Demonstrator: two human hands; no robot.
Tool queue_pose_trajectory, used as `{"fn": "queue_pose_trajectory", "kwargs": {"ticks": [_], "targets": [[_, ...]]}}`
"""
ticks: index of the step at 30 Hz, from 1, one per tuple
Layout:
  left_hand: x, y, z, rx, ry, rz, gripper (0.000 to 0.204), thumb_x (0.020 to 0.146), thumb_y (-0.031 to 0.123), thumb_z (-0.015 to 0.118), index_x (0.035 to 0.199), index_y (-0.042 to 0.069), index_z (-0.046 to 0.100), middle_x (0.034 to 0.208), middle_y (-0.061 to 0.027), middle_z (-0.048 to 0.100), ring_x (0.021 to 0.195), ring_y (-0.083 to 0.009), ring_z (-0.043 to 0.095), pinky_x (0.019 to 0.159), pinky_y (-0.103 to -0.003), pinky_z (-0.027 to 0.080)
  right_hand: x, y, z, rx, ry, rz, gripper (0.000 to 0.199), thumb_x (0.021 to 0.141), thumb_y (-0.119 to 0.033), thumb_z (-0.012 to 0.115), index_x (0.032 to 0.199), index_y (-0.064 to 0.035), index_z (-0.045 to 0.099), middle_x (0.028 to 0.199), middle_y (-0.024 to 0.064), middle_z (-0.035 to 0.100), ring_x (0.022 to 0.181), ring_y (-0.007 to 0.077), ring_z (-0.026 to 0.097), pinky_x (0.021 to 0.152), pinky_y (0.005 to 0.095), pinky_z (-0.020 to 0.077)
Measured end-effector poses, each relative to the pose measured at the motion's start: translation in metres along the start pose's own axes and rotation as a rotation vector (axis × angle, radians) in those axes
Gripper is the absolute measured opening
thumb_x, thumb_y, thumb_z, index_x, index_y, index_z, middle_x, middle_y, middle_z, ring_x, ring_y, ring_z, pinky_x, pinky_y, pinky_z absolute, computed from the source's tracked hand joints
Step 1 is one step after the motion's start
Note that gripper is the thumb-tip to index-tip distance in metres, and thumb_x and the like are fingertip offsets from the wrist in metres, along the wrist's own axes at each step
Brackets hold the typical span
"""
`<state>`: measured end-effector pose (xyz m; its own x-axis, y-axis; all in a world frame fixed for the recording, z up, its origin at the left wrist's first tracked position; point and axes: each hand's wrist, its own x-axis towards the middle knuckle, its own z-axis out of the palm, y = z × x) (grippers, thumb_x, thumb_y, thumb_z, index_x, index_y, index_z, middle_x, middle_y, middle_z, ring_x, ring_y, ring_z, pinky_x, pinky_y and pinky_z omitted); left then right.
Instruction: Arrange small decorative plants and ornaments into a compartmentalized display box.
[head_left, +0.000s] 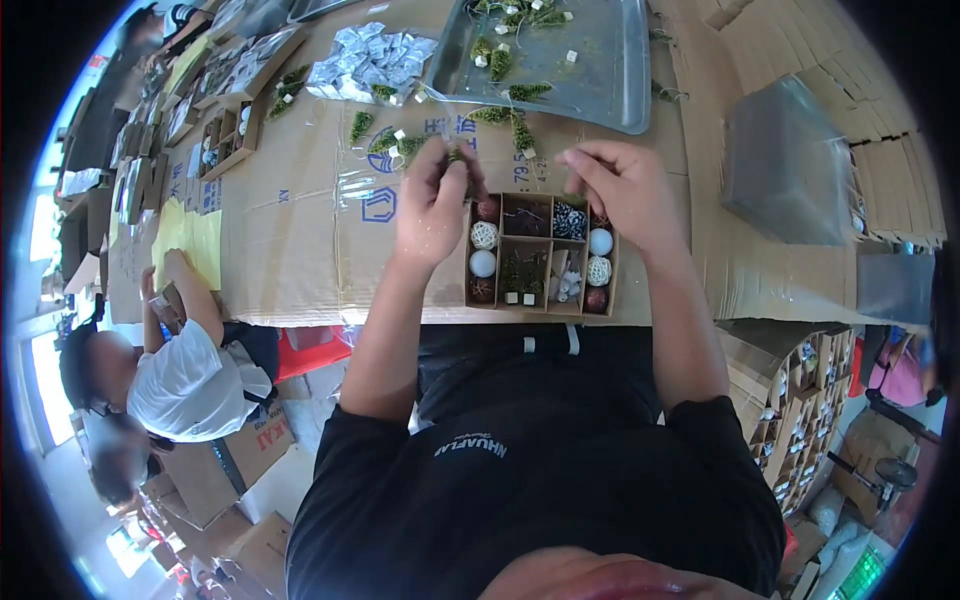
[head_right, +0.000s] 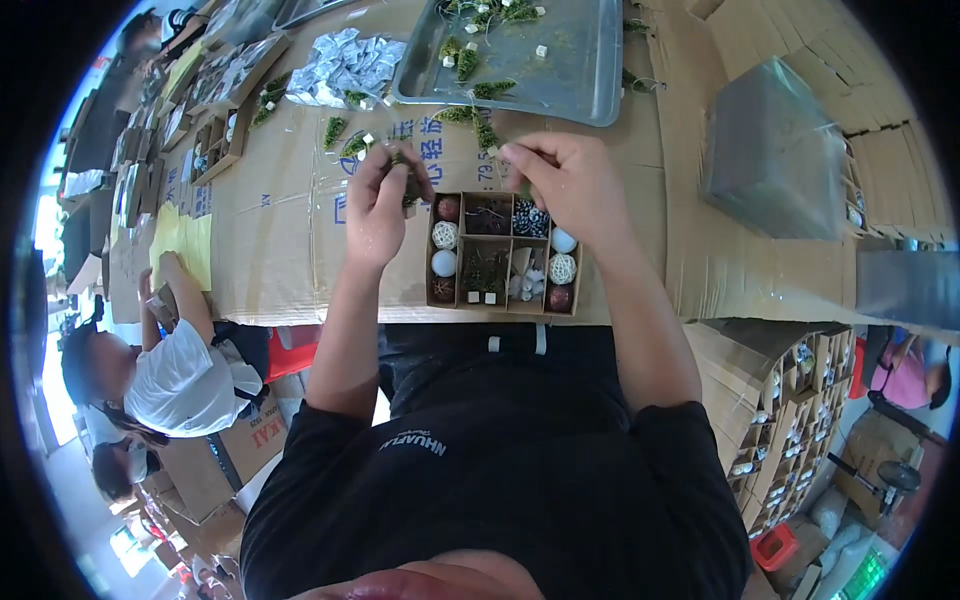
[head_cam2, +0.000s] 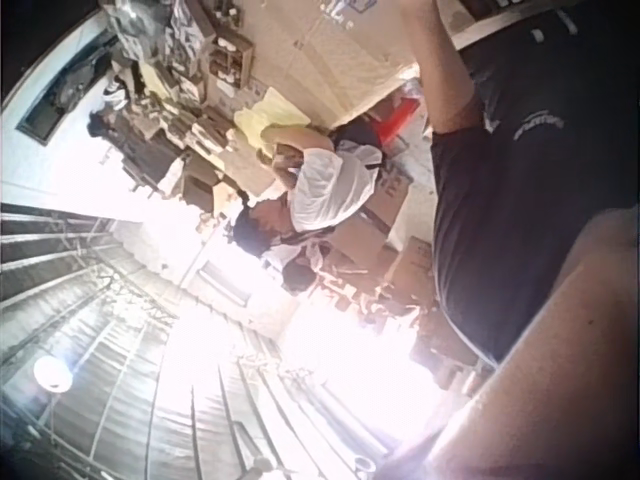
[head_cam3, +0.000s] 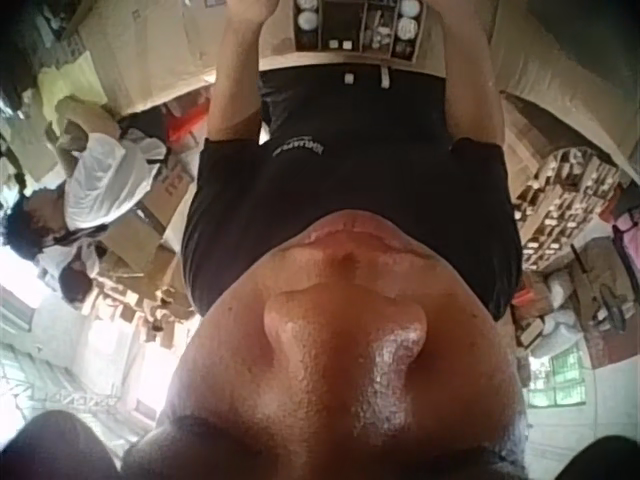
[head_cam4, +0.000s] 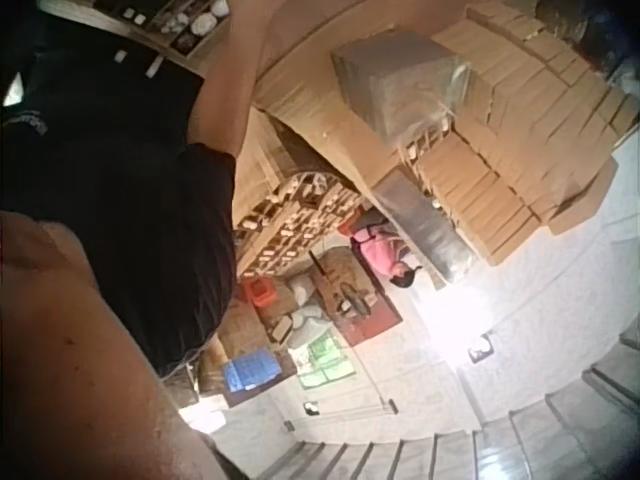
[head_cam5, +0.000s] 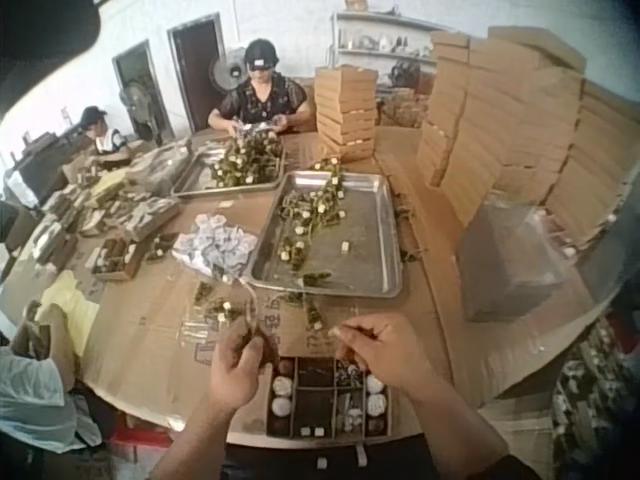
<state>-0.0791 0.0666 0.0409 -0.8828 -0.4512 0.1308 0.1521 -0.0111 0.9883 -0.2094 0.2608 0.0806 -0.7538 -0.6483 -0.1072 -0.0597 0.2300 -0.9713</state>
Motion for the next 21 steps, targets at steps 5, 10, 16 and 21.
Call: {"fn": "queue_pose_trajectory", "kwargs": {"ticks": [5, 10, 16, 21], "targets": [[0.002, 0.008, 0.034, 0.255, -0.060, 0.020, 0.017, 0.096, 0.010, 0.060, 0.110, 0.002, 0.065, 0.085, -0.0094, 0.064, 0.069, -0.0150, 0.061, 0.062, -0.032, 0.048, -0.003, -0.013, 0.002, 0.393, -0.128, 0.036, 0.016, 0.099, -0.012, 0.061, 0.107, 0.0005, 0.067, 0.081, 0.0048, 0.068, 0.057, 0.0032, 0.046, 0.048, 0.0187, 0.0352], [0.003, 0.005, 0.043, 0.586, -0.121, 0.439, 0.019, 0.094, 0.014, 0.064, 0.108, 0.002, 0.067, 0.091, -0.0179, 0.065, 0.080, -0.0390, 0.065, 0.068, -0.040, 0.051, -0.007, -0.028, 0.000, 0.314, -0.080, 0.042, 0.025, 0.096, -0.021, 0.069, 0.106, 0.0014, 0.070, 0.076, -0.0018, 0.061, 0.061, 0.0023, 0.045, 0.052, 0.0196, 0.0354], [-0.004, -0.004, 0.043, 0.419, -0.268, 0.178, 0.013, 0.096, 0.013, 0.061, 0.099, 0.003, 0.068, 0.091, -0.0155, 0.066, 0.079, -0.0349, 0.066, 0.069, -0.038, 0.051, -0.006, -0.019, -0.018, 0.029, -0.051, -0.072, 0.028, 0.096, -0.024, 0.070, 0.108, 0.0018, 0.069, 0.070, -0.0024, 0.059, 0.060, 0.0021, 0.047, 0.052, 0.0199, 0.0361], [-0.002, 0.002, 0.057, 0.549, -0.189, 0.324, 0.016, 0.098, 0.014, 0.058, 0.096, 0.003, 0.069, 0.088, -0.0152, 0.066, 0.077, -0.0323, 0.066, 0.070, -0.037, 0.051, -0.008, -0.038, -0.034, 0.332, -0.201, 0.007, 0.023, 0.098, -0.019, 0.066, 0.111, 0.0001, 0.065, 0.072, -0.0021, 0.058, 0.061, 0.0027, 0.048, 0.052, 0.0195, 0.0379]]}}
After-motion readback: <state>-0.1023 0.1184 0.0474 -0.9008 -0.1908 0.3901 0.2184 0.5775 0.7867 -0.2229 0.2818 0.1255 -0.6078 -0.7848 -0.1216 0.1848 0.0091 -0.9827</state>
